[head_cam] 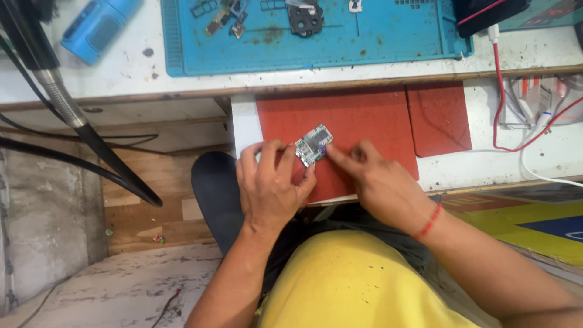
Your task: The person uses a heat gun to apply hot air to a small circuit board placed on a red mat. They then use a toothbrush to scrub the surface of the board, removing residue or flux. The person flips the board over to clean the other side.
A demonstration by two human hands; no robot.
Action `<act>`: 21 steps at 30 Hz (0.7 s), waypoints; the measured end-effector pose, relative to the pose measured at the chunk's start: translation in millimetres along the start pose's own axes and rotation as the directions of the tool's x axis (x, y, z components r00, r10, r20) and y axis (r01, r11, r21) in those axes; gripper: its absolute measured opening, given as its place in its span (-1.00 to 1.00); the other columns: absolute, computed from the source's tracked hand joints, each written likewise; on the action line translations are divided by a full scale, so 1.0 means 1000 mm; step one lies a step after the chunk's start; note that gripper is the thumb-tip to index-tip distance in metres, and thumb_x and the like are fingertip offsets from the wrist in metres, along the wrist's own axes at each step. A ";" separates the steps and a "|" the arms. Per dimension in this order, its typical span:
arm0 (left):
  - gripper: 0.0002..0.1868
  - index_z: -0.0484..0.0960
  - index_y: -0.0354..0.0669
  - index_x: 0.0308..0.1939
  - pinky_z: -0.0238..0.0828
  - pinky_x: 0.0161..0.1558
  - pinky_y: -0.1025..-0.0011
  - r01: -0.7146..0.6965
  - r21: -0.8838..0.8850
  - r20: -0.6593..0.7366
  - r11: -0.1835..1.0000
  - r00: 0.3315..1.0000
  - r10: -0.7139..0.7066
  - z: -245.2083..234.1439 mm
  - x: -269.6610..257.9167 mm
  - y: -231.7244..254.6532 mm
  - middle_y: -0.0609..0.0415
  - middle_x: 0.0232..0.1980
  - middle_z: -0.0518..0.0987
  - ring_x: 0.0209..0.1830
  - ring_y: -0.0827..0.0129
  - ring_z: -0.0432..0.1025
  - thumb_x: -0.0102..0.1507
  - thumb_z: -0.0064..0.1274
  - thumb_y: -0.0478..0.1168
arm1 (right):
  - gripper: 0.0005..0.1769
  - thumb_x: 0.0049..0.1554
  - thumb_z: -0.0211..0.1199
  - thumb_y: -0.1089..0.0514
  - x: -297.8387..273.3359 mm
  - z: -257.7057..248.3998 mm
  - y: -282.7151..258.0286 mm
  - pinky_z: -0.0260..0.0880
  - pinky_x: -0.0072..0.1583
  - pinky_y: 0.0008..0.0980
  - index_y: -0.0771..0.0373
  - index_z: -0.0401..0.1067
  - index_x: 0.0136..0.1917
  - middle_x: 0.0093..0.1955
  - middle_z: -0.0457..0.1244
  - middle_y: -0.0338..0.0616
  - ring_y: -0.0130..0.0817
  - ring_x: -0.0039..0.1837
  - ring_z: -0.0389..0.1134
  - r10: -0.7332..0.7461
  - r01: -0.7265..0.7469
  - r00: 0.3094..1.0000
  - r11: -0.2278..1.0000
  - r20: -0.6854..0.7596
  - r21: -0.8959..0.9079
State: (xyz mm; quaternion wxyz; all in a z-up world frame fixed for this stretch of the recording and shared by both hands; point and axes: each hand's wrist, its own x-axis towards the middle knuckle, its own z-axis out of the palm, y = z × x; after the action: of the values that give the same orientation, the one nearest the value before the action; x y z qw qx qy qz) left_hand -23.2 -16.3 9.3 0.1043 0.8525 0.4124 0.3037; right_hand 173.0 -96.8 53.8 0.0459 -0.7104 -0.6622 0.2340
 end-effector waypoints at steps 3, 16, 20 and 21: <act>-0.60 0.75 -0.23 -0.17 0.36 -0.09 0.21 -0.039 0.024 -0.047 0.999 0.998 0.040 0.001 0.002 0.001 0.12 -0.09 0.56 -0.02 0.17 0.39 0.02 0.36 -0.06 | -0.25 0.10 0.03 0.38 0.000 -0.005 0.004 0.43 -0.06 0.01 -0.08 0.29 0.51 0.08 0.25 0.05 0.13 -0.10 0.39 0.032 -0.030 0.997 0.999 -0.075 0.024; -0.59 0.73 -0.22 -0.18 0.37 -0.17 0.22 -0.066 -0.023 -0.035 0.998 0.997 0.065 0.002 0.007 -0.006 0.10 -0.12 0.57 -0.12 0.19 0.42 0.01 0.38 -0.04 | -0.18 0.01 0.07 0.38 0.005 -0.010 0.008 0.45 -0.12 -0.03 -0.10 0.27 0.51 0.12 0.25 0.03 0.07 -0.12 0.40 -0.070 0.069 0.997 0.995 -0.021 -0.075; -0.58 0.73 -0.24 -0.19 0.35 -0.20 0.23 -0.070 -0.032 -0.017 0.997 0.997 0.070 0.003 0.004 -0.009 0.10 -0.12 0.57 -0.14 0.20 0.41 0.02 0.39 -0.03 | -0.23 0.04 0.10 0.35 0.000 -0.013 0.010 0.45 -0.14 -0.04 -0.15 0.30 0.49 0.09 0.25 -0.04 0.05 -0.16 0.40 -0.066 0.068 0.997 0.993 0.030 -0.092; -0.58 0.73 -0.24 -0.18 0.36 -0.19 0.24 -0.074 -0.029 -0.031 0.997 0.997 0.073 0.003 0.005 -0.010 0.10 -0.12 0.57 -0.13 0.21 0.41 0.03 0.39 -0.03 | -0.23 0.02 0.11 0.34 -0.001 -0.014 0.010 0.45 -0.16 -0.04 -0.15 0.31 0.47 0.08 0.25 -0.04 0.03 -0.17 0.40 -0.111 0.116 0.992 0.990 0.059 -0.083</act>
State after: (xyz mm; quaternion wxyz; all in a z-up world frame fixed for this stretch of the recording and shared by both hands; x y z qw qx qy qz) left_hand -25.1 -5.8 5.0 0.0999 0.8608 0.3775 0.3264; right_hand 187.2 -95.1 62.5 0.0105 -0.6664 -0.7120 0.2211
